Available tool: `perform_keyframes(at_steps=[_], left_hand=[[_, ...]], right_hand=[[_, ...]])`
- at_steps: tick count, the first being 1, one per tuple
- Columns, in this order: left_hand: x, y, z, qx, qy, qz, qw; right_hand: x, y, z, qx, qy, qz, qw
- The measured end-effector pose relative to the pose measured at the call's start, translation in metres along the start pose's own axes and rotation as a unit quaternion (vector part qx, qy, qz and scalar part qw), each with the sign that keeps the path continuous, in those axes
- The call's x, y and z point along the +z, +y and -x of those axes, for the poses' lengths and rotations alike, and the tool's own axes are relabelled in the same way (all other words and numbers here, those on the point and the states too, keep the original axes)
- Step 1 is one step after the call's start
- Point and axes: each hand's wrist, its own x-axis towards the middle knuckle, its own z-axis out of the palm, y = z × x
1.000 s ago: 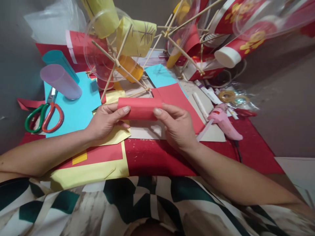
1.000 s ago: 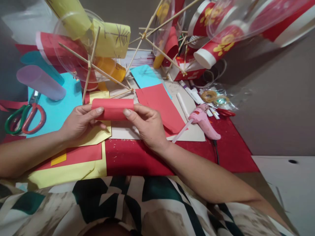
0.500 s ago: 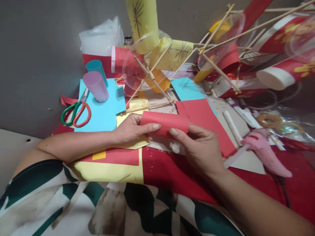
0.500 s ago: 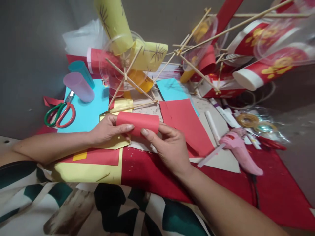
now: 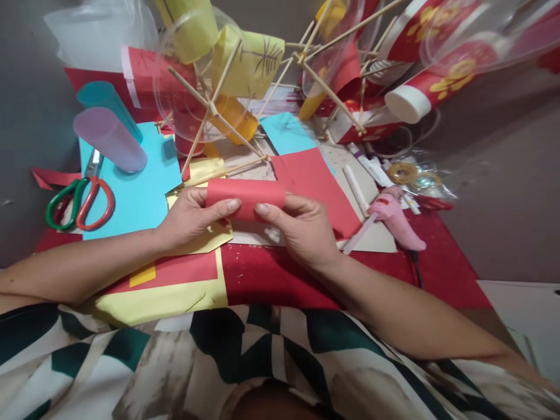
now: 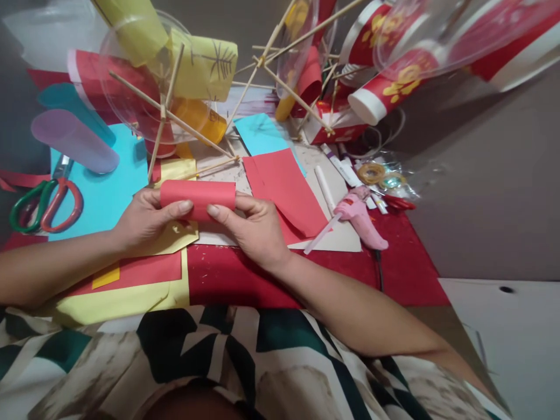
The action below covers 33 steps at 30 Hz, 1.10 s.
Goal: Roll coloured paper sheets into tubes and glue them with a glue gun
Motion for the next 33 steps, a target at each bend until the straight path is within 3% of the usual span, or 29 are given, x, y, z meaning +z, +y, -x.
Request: perform_keyframes(at_steps=[9,15,20,24,28,33], left_hand=[[-0.004,-0.003,-0.007,0.012,0.031,0.088,0.996],[-0.005,0.002,-0.007,-0.004,0.044,0.061,0.997],[-0.006,0.004,-0.004,0.058,0.078,0.054,0.994],[-0.005,0.006,-0.002,0.122,0.109,-0.007,0.986],[-0.004,0.006,0.000,0.157,0.129,-0.059,0.977],[-0.003,0.006,0.001,0.150,0.097,-0.037,0.983]], right_hand=[[-0.008,0.005,-0.009,0.018,0.038,-0.040,0.998],[-0.010,0.005,-0.008,0.016,0.015,-0.048,0.999],[-0.013,0.001,-0.015,-0.017,0.085,-0.087,0.992],[-0.013,-0.004,-0.018,-0.025,0.136,-0.085,0.987],[-0.011,-0.002,-0.016,-0.027,0.108,-0.119,0.987],[-0.014,0.010,-0.015,-0.042,0.080,-0.094,0.991]])
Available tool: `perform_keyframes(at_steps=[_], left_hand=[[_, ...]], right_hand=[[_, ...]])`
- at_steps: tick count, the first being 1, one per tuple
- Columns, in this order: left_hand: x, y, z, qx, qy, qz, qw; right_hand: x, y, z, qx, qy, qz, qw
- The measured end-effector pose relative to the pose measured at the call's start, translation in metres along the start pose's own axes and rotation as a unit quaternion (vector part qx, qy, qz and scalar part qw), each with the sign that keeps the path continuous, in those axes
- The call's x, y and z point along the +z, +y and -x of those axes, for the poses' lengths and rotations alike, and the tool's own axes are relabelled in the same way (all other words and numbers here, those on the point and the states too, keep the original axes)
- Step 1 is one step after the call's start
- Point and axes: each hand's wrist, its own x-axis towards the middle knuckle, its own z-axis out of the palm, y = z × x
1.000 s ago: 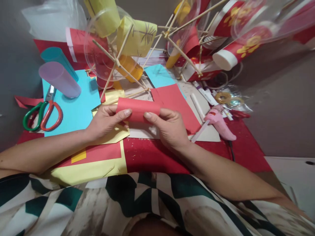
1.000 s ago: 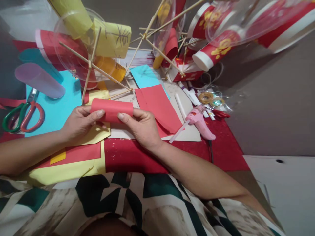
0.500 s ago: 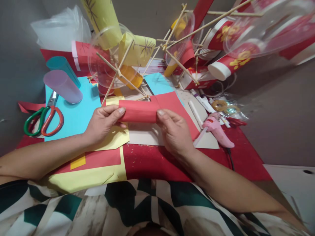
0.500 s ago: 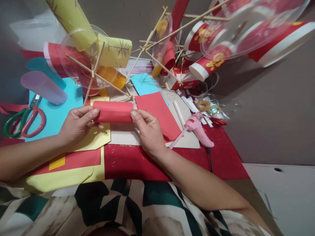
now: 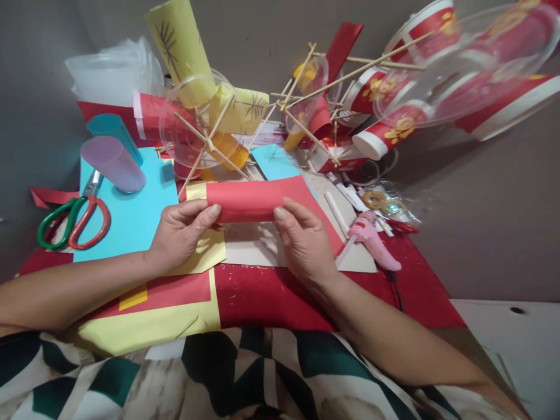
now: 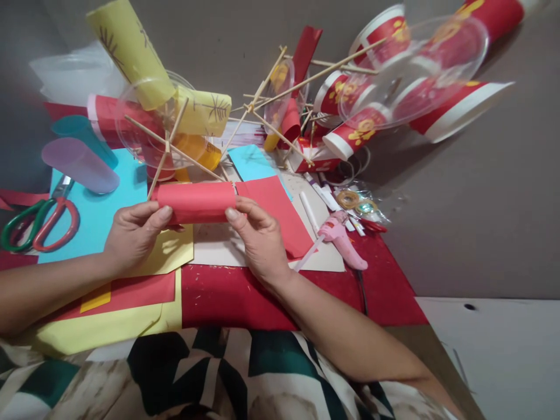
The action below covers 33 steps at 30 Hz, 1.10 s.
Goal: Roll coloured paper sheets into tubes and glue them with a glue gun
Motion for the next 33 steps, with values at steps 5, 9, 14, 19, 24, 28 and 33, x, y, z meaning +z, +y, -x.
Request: perform_keyframes(at_steps=[5,9,14,19,24,28,33], left_hand=[[0.001,-0.002,0.000,-0.059,-0.045,0.080,0.994],[0.000,-0.003,-0.001,-0.089,-0.061,0.079,0.991],[0.001,-0.003,-0.003,-0.110,-0.054,0.069,0.990],[0.001,-0.006,-0.002,-0.119,-0.065,0.080,0.987],[-0.001,-0.007,0.001,-0.127,-0.072,0.090,0.985],[-0.001,-0.005,0.000,-0.105,-0.033,0.126,0.986],[0.000,-0.005,-0.003,-0.140,-0.005,0.137,0.981]], right_hand=[[-0.003,0.003,-0.002,-0.026,0.012,0.028,0.999],[0.000,0.000,-0.001,-0.036,-0.013,0.037,0.999],[0.002,-0.002,0.001,-0.018,-0.033,0.019,0.999],[0.003,-0.004,0.004,-0.050,-0.053,0.078,0.994],[0.001,-0.011,0.003,-0.068,-0.045,0.085,0.993],[-0.003,-0.037,-0.002,-0.098,0.015,0.156,0.983],[-0.011,-0.085,-0.009,-0.176,-0.032,0.357,0.917]])
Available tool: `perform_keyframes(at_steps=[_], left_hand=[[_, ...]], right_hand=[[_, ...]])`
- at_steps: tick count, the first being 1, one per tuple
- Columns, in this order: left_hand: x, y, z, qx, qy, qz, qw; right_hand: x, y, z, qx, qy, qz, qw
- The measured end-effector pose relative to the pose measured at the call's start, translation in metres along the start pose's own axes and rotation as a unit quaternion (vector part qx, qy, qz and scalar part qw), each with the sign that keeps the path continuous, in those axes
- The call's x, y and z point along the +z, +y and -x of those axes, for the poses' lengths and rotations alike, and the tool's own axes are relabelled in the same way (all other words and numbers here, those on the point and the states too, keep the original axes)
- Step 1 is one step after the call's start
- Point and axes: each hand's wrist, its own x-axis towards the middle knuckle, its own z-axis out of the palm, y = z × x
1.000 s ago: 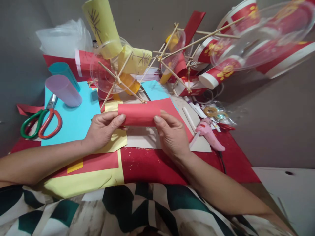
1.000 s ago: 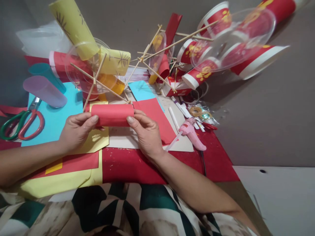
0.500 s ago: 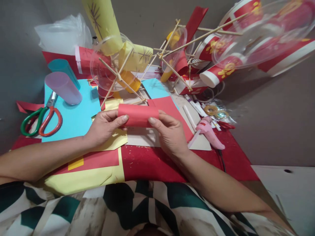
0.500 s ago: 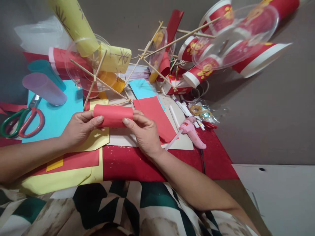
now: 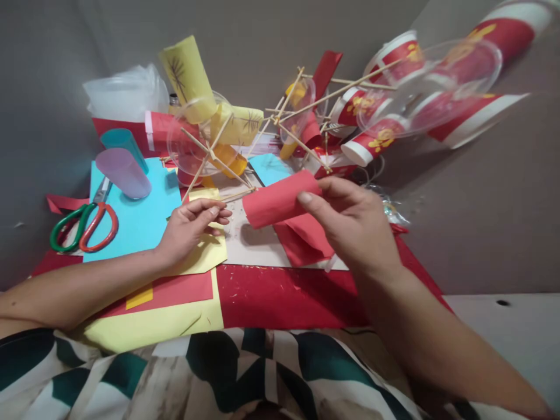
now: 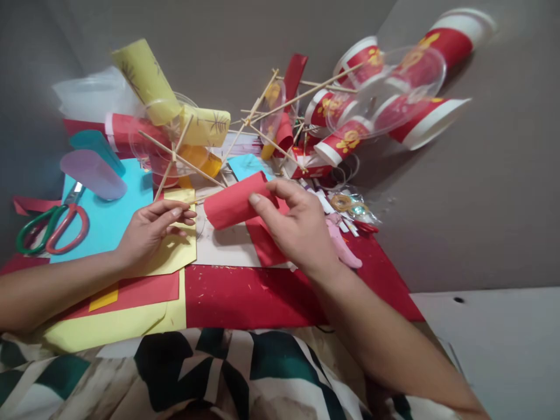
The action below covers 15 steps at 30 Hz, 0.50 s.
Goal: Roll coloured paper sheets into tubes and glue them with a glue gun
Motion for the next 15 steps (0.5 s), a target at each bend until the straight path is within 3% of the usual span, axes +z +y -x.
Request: perform_keyframes(at_steps=[3,6,10,12,15], left_hand=[[0.000,-0.001,-0.002,-0.016,0.016,-0.007,1.000],[0.000,-0.003,-0.003,-0.027,0.023,-0.020,0.999],[0.000,-0.005,-0.004,-0.039,0.025,-0.020,0.999],[0.000,-0.005,-0.004,-0.040,0.028,-0.021,0.999],[0.000,-0.006,-0.005,-0.040,0.032,-0.022,0.998]], right_hand=[[-0.009,-0.007,-0.011,-0.071,-0.061,0.144,0.985],[-0.003,-0.005,-0.018,-0.139,-0.147,0.246,0.948],[0.011,0.002,-0.021,-0.207,-0.226,0.276,0.911],[0.011,0.002,-0.020,-0.219,-0.222,0.243,0.919],[0.001,-0.001,-0.020,-0.208,-0.141,0.173,0.952]])
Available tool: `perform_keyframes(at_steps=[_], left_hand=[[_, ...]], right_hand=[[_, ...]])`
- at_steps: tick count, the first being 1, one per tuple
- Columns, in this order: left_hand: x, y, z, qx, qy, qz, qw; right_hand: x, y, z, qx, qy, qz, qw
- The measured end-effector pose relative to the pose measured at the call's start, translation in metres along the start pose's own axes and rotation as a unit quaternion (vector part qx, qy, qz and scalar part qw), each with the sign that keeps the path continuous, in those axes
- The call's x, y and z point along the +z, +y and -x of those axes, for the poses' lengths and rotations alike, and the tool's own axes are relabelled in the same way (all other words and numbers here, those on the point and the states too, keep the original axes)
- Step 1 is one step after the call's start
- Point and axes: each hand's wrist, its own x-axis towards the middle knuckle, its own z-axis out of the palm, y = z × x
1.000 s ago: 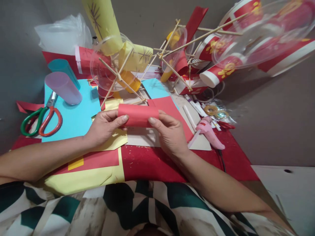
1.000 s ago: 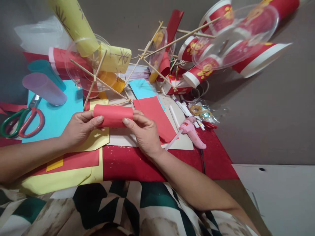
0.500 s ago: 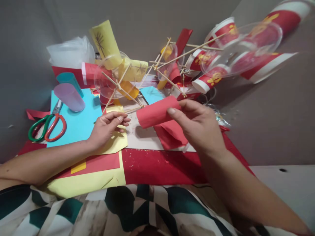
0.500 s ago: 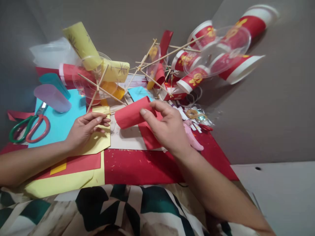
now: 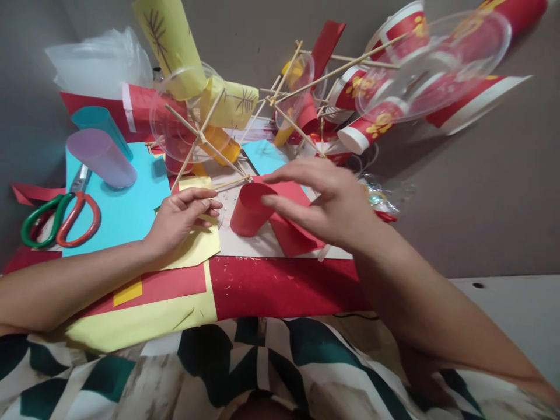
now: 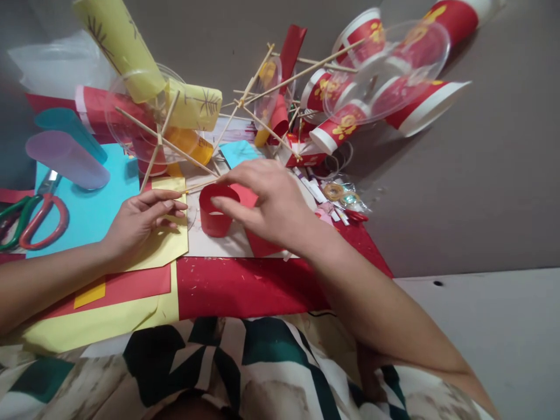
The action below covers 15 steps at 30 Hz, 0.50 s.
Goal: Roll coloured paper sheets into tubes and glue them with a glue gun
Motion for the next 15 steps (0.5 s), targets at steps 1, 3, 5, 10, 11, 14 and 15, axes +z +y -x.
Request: perform_keyframes(at_steps=[1,3,5,10,11,14,15], left_hand=[[0.000,0.000,0.000,0.001,0.001,0.001,1.000],[0.001,0.000,0.000,0.004,0.001,0.001,1.000],[0.001,0.001,0.000,0.007,-0.003,-0.006,1.000],[0.002,0.001,0.000,0.013,-0.006,-0.015,1.000],[0.002,0.001,0.000,0.014,-0.007,-0.015,1.000],[0.001,0.000,0.000,0.014,-0.007,-0.019,1.000],[0.001,-0.001,0.000,0.013,-0.007,-0.020,1.000]], right_hand=[[-0.004,0.001,0.002,0.017,0.038,-0.018,0.999],[-0.010,0.007,0.006,0.054,0.111,-0.053,0.991],[-0.012,0.014,0.012,0.089,0.159,-0.092,0.979],[-0.002,0.023,0.022,0.091,0.161,-0.143,0.972],[0.000,0.021,0.022,0.083,0.155,-0.134,0.975],[0.003,0.013,0.022,0.061,0.126,-0.086,0.986],[0.003,0.010,0.022,0.051,0.111,-0.070,0.990]])
